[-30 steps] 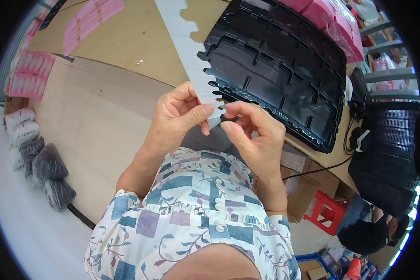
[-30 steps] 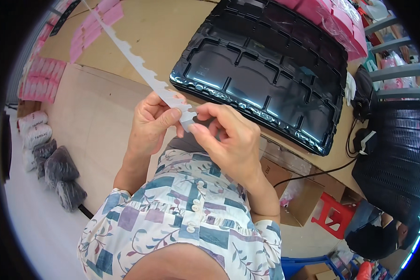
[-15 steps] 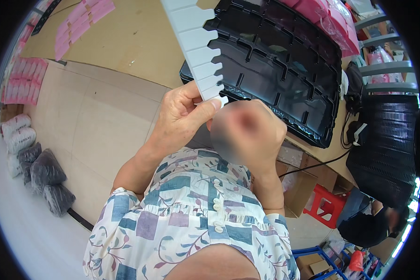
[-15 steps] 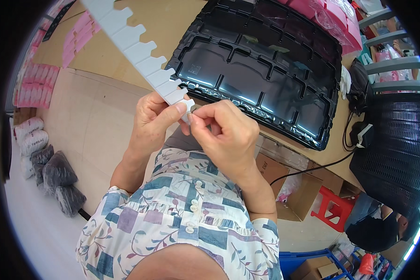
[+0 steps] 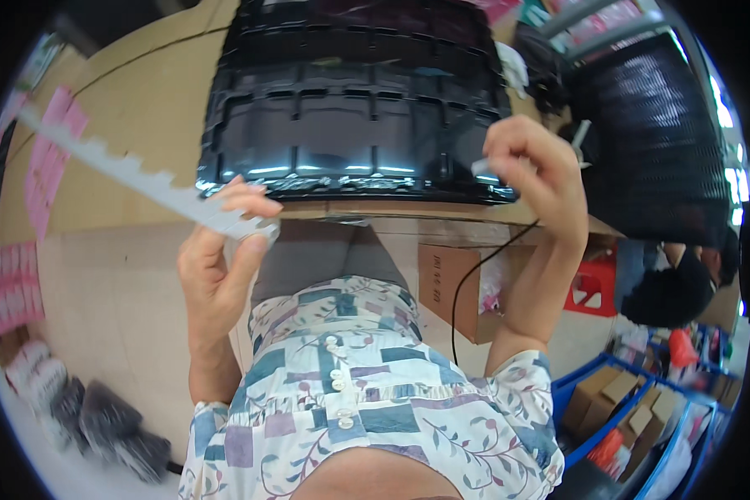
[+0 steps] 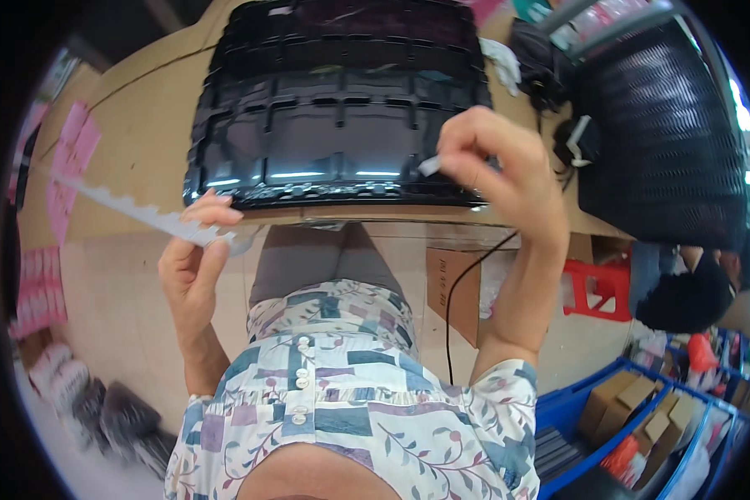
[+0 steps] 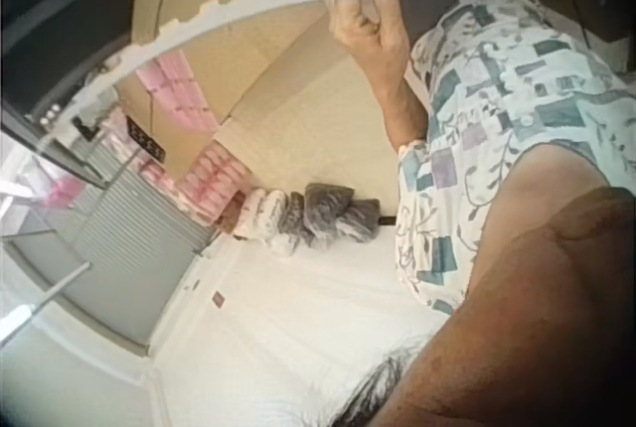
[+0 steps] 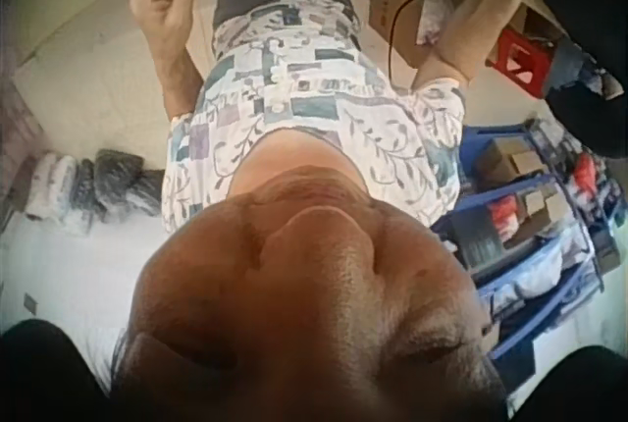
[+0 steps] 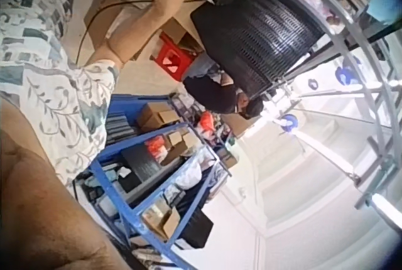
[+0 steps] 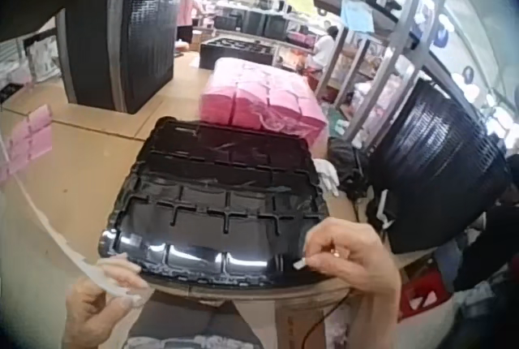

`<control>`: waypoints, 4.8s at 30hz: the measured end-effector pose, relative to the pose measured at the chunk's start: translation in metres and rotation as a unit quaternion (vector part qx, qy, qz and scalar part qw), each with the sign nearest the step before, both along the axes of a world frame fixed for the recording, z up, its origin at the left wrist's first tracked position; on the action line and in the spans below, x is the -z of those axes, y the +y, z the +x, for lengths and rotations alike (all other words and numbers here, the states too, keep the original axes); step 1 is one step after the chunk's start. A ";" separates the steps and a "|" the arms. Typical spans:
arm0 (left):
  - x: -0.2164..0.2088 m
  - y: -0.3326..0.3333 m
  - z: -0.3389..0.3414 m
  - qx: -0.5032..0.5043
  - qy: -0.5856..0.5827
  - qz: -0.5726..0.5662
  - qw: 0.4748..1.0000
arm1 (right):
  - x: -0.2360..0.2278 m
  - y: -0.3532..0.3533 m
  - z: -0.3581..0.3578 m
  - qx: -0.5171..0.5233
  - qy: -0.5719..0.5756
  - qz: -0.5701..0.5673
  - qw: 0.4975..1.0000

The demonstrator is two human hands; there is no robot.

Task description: The person places pink foam inserts into black plastic trays. They then peel small white adhesive strips from a backing sheet and apply them to the corners of the trays. The person repeats this process for multiple trays, stacking the finished ones to the side.

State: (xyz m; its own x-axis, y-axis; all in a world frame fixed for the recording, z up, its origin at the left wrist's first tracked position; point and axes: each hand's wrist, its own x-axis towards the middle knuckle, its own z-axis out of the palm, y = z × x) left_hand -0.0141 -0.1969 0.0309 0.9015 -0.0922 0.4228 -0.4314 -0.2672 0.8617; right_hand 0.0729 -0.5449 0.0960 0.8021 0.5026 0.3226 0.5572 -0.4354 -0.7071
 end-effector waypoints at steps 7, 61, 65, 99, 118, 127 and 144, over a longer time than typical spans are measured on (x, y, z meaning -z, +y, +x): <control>0.005 -0.014 0.009 0.012 0.056 -0.066 0.996 | -0.006 -0.046 0.037 -0.008 0.064 -0.213 0.975; 0.013 -0.020 0.035 -0.033 0.120 -0.140 0.982 | 0.037 -0.018 0.023 -0.030 -0.216 -0.300 0.929; 0.011 -0.023 0.035 -0.045 0.126 -0.148 0.980 | 0.030 -0.039 0.019 -0.001 -0.050 -0.124 0.991; -0.107 -0.063 0.319 -0.032 -0.238 0.286 0.928 | -0.039 -0.009 0.257 0.125 -0.279 -0.224 0.925; -0.057 -0.131 0.316 0.109 -0.418 0.350 0.831 | -0.074 -0.004 0.318 0.203 -0.269 -0.072 0.939; -0.079 -0.122 0.390 -0.197 -0.397 0.320 0.837 | -0.088 0.005 0.316 0.151 -0.296 -0.093 0.939; -0.077 -0.111 0.402 -0.132 -0.333 0.331 0.873 | -0.063 -0.007 0.296 0.112 -0.355 -0.396 0.839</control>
